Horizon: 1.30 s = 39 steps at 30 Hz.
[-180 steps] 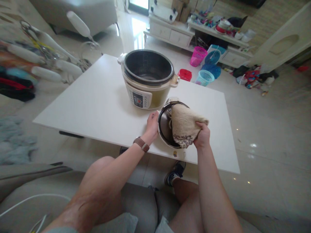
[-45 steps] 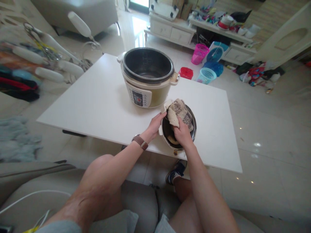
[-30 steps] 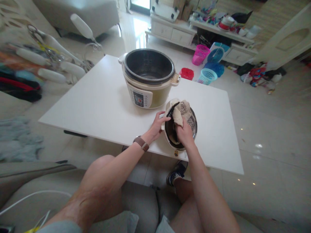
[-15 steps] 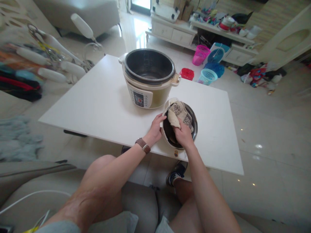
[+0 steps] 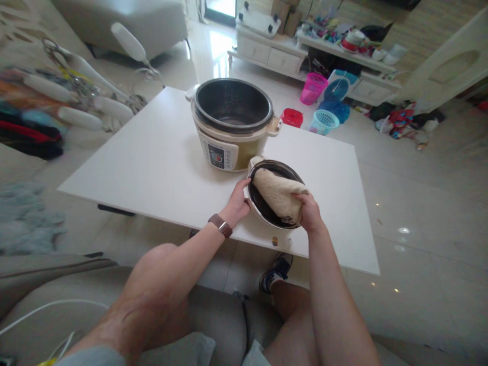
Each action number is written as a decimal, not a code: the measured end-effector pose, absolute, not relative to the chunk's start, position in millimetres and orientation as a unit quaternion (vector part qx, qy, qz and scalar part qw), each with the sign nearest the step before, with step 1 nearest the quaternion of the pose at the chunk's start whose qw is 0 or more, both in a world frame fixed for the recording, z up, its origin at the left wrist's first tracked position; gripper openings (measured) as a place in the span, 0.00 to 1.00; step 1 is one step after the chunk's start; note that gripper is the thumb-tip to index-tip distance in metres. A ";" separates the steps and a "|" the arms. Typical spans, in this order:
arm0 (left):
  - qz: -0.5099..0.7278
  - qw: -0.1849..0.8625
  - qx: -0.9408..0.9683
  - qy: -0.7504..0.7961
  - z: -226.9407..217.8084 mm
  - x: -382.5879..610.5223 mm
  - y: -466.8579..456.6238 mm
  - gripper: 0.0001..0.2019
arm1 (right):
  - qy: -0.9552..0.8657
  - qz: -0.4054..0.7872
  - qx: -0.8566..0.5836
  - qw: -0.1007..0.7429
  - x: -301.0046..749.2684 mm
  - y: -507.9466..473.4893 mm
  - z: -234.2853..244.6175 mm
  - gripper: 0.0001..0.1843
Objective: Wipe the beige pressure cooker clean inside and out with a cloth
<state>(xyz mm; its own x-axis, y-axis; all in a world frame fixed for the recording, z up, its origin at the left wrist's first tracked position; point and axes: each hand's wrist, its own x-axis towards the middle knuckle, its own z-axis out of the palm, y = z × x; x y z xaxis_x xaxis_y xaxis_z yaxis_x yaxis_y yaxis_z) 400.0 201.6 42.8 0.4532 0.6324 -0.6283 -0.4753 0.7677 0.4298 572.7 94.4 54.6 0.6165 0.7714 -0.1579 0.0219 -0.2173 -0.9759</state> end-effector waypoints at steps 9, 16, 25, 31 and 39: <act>0.360 0.829 0.150 0.401 48.1 399.0 197.7 0.11 | -0.135 -0.030 -0.709 0.692 588.4 94.2 80.1 0.35; 0.370 0.837 0.162 0.370 52.6 400.8 191.1 0.19 | -0.328 -0.094 -0.778 0.527 572.4 77.6 82.5 0.23; 0.373 0.838 0.182 0.354 47.0 404.2 191.7 0.25 | -0.466 0.190 -0.825 0.259 561.8 94.6 53.0 0.18; 0.352 0.847 0.200 0.345 50.8 404.0 189.9 0.28 | -0.475 0.196 -0.829 0.220 563.8 86.8 64.9 0.16; 0.379 0.831 0.212 0.347 50.9 406.4 189.3 0.25 | -0.563 0.289 -0.738 0.234 544.7 77.5 69.7 0.12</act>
